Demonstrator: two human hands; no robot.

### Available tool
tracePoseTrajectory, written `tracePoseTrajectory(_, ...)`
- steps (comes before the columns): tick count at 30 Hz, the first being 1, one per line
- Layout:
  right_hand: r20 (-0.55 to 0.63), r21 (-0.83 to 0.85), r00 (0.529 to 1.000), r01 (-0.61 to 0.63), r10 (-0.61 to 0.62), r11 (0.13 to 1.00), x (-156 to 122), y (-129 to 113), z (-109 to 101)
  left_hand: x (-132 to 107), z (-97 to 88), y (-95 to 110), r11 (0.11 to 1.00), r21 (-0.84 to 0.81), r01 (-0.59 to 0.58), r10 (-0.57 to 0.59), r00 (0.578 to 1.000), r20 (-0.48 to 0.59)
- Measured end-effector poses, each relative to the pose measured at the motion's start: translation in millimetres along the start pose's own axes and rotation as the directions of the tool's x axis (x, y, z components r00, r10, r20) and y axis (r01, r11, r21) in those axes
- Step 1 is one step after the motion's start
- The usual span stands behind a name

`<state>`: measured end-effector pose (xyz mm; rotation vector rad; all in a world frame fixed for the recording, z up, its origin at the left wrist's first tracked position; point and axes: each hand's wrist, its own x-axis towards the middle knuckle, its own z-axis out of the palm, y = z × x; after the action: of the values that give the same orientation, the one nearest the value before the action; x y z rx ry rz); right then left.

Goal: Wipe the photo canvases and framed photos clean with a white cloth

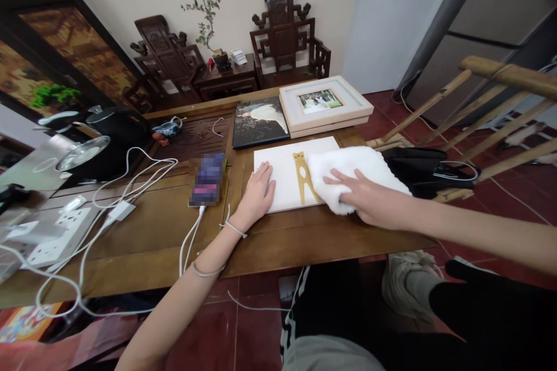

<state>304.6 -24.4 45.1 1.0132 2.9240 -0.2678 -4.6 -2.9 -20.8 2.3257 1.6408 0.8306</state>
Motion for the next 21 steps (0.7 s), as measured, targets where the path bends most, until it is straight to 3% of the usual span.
tracePoseTrajectory(3, 0.017, 0.004, 0.999, 0.038, -0.038, 0.999, -11.2, -8.8, 4.0, 0.2, -0.7, 1.5, 1.000, 0.010, 0.003, -0.003, 1.000, 0.005)
tracePoseTrajectory(6, 0.045, 0.031, 0.998, 0.048, -0.050, 0.998, -3.7, 1.8, -2.2, 0.5, -1.2, 2.3, 1.000, 0.016, 0.004, -0.004, 1.000, 0.009)
tracePoseTrajectory(14, 0.065, -0.039, 0.997, -0.038, 0.040, 0.999, 61.9, 54.8, -34.8, 1.4, -0.9, 0.0, 1.000, 0.006, -0.004, 0.004, 1.000, 0.010)
tracePoseTrajectory(21, -0.060, -0.038, 0.998, -0.019, 0.017, 0.999, 93.0, 72.1, -50.2, 1.6, -1.0, -1.0, 1.000, -0.016, -0.007, 0.007, 1.000, 0.006)
